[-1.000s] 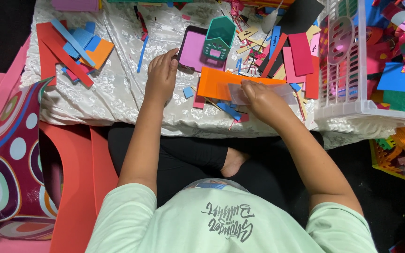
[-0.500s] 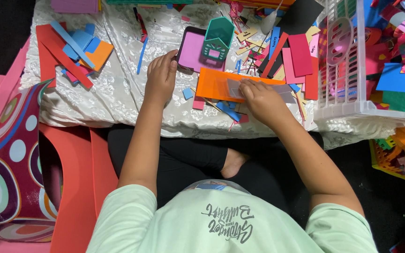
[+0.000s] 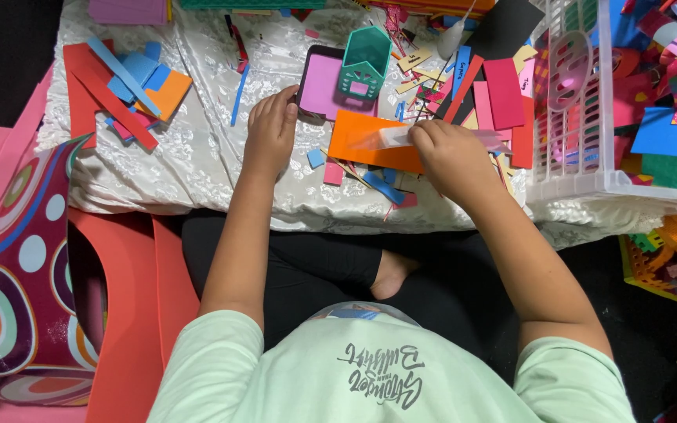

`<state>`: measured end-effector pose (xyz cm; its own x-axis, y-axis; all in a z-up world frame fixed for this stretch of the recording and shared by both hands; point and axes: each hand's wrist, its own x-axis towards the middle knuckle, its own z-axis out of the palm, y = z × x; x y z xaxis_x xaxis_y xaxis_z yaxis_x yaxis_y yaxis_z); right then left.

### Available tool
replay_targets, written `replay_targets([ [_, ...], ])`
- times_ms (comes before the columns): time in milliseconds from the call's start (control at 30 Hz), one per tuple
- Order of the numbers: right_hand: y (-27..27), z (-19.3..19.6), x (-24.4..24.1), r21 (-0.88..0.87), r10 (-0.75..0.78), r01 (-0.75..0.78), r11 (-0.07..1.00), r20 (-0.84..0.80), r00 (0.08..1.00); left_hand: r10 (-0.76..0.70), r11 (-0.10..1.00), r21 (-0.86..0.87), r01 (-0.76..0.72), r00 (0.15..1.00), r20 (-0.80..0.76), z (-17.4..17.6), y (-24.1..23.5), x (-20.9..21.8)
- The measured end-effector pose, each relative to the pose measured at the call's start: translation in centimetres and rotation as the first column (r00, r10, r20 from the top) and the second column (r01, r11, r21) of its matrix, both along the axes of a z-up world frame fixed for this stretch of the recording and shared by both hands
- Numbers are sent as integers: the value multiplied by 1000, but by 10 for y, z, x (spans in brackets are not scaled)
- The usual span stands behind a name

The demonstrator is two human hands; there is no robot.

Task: Assembling and decorating small paper or foam structures using glue and scissors

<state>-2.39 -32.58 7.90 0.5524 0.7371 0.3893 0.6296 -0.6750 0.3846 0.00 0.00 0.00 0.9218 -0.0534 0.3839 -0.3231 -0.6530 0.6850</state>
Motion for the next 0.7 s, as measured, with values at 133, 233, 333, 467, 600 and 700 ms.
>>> replay_targets([
  [133,9,-7,-1,27,2,-1,1000,-40,999,-2,1000,-1,2,1000,-5,0,0,0],
  [233,14,-16,3,-34,2,-6,999,-108,994,5,1000,-8,-5,1000,-24,3,0,-1],
  [333,16,-19,5,-40,-23,14,999,-237,971,9,1000,-4,-9,1000,-27,3,0,-2],
  [467,15,-20,2,-35,-27,20,999,-228,973,3,1000,-9,-3,1000,-27,4,-1,-3],
  [600,13,-7,2,-28,-33,28,999,-172,985,9,1000,-6,-10,999,-43,3,-1,-2],
  [700,12,10,-2,23,-21,27,999,-211,977,9,1000,6,-9,999,-38,1,0,-1],
])
